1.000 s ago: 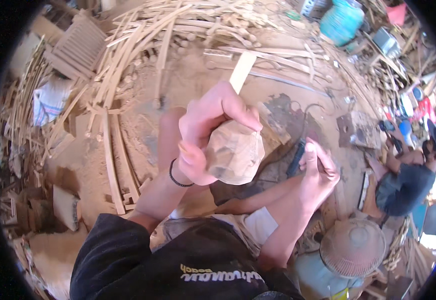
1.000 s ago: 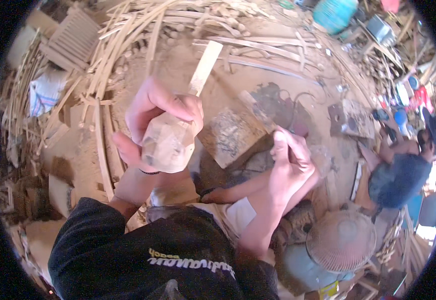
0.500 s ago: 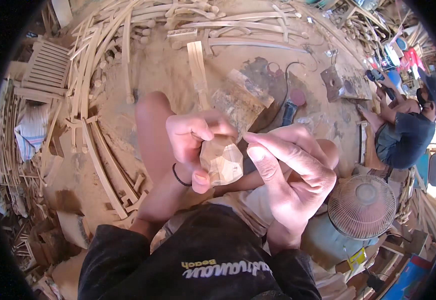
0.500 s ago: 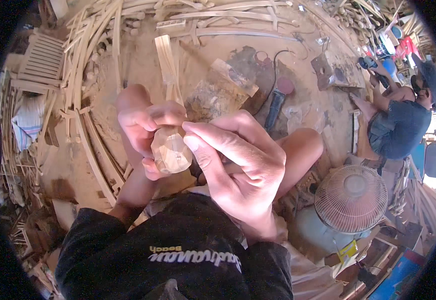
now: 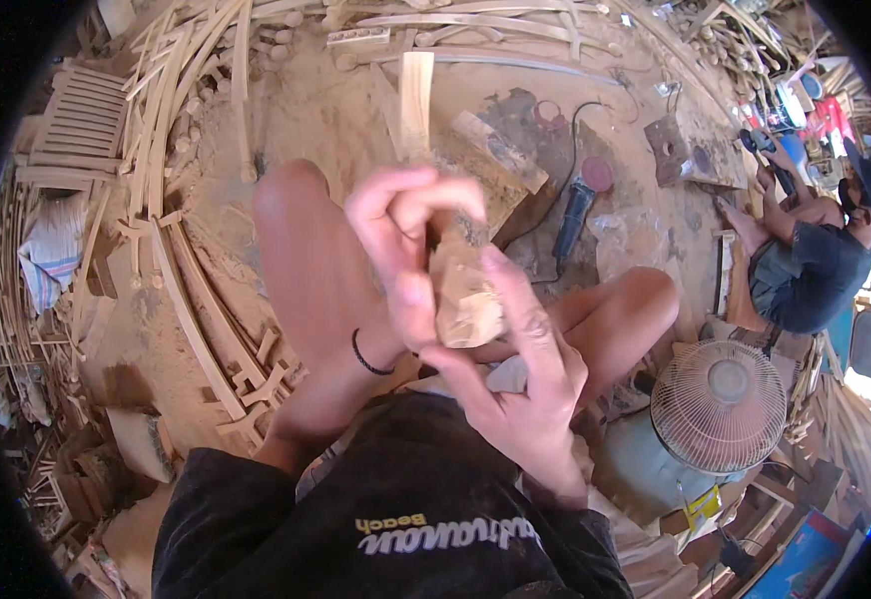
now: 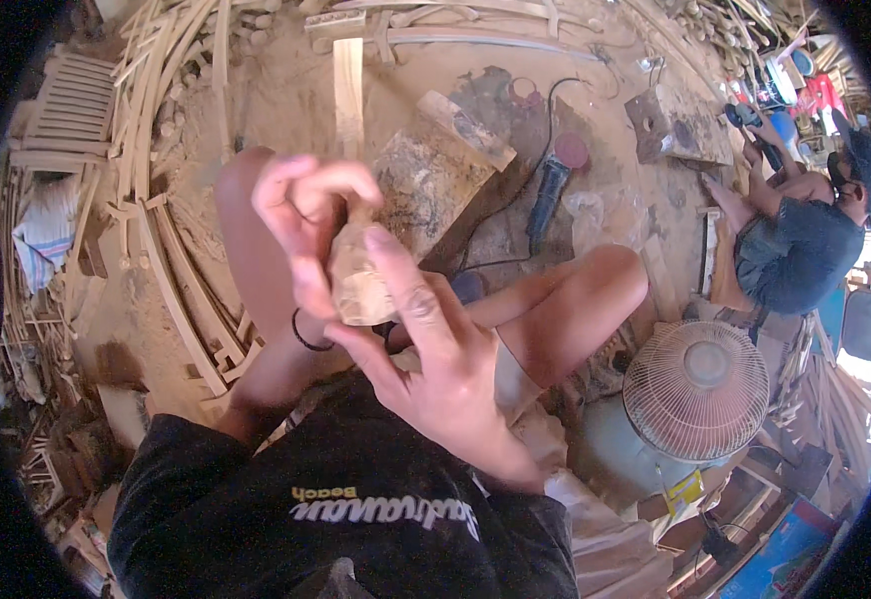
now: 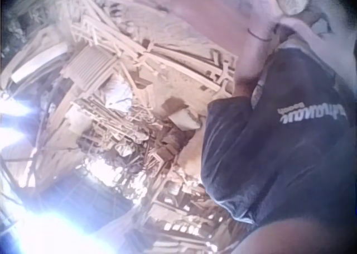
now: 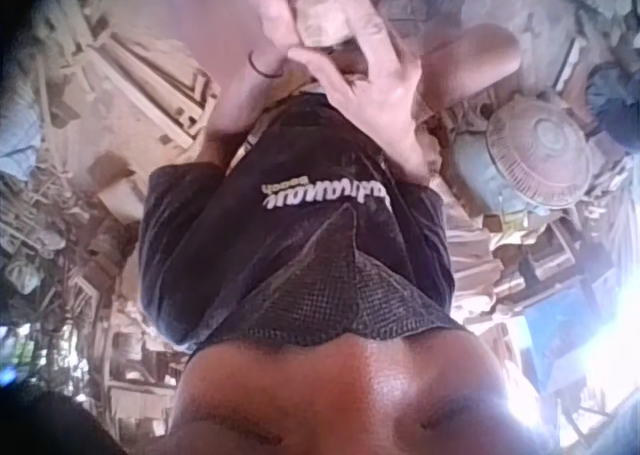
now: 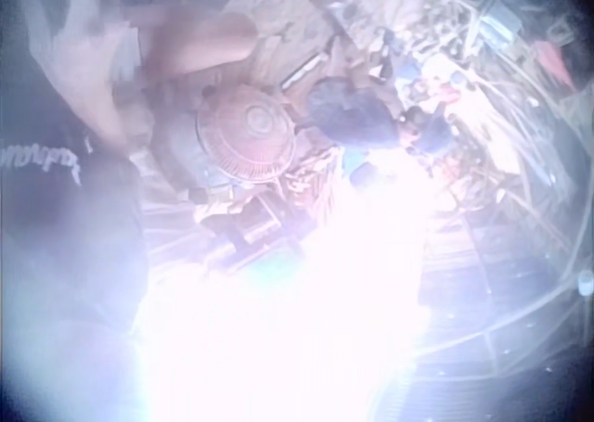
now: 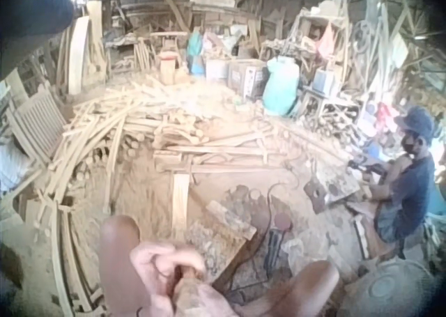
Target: The person applies glue to wooden components of a cross, assembles the pieces, and uses a power sander to shape and smooth the wood.
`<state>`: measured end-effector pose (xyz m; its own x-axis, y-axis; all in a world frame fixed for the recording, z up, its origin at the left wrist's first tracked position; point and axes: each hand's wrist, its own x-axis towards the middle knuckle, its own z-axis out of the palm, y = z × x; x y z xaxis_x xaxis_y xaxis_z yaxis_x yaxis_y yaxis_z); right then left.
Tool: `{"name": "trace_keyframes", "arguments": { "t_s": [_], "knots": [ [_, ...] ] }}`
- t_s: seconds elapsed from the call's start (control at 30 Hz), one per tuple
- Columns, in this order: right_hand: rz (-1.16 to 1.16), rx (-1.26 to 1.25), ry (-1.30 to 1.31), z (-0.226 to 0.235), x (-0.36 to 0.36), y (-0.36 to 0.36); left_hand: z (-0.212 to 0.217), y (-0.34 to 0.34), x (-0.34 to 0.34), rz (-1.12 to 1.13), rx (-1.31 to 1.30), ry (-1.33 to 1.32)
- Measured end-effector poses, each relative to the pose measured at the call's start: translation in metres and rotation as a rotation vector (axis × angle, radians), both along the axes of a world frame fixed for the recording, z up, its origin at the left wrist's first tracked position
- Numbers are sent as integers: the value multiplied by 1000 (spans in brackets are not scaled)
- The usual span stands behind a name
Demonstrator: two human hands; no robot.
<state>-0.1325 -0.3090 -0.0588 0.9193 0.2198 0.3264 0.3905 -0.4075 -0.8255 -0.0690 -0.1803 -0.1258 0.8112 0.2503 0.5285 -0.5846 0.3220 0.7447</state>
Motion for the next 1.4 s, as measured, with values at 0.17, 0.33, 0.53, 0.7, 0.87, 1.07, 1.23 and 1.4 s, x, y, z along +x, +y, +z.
{"name": "trace_keyframes", "arguments": {
  "t_s": [0.17, 0.33, 0.53, 0.7, 0.87, 1.07, 1.23, 1.4],
  "knots": [
    [-66, -29, -138, -30, -9, -6, -10, 1, -20, -303, -701, 990],
    [-37, -89, -215, -51, -27, -7, -20, 31, 22, -731, -1108, 1217],
    [22, -147, -288, -30, -27, -30, -5, 3, 7, -607, -1030, 1080],
    [160, -71, -215, -23, -25, -51, 25, 2, 11, -529, -734, 909],
    [193, 380, -21, -41, -16, -39, 48, 14, 54, -462, -499, 708],
    [-36, 90, -165, -39, 0, -27, 61, 25, 85, -426, -413, 624],
    [-162, -236, -347, -46, 10, -10, 46, 38, 100, -454, -439, 637],
    [-159, -419, -271, -51, 32, 5, 17, 45, 108, -471, -475, 679]
  ]
}}
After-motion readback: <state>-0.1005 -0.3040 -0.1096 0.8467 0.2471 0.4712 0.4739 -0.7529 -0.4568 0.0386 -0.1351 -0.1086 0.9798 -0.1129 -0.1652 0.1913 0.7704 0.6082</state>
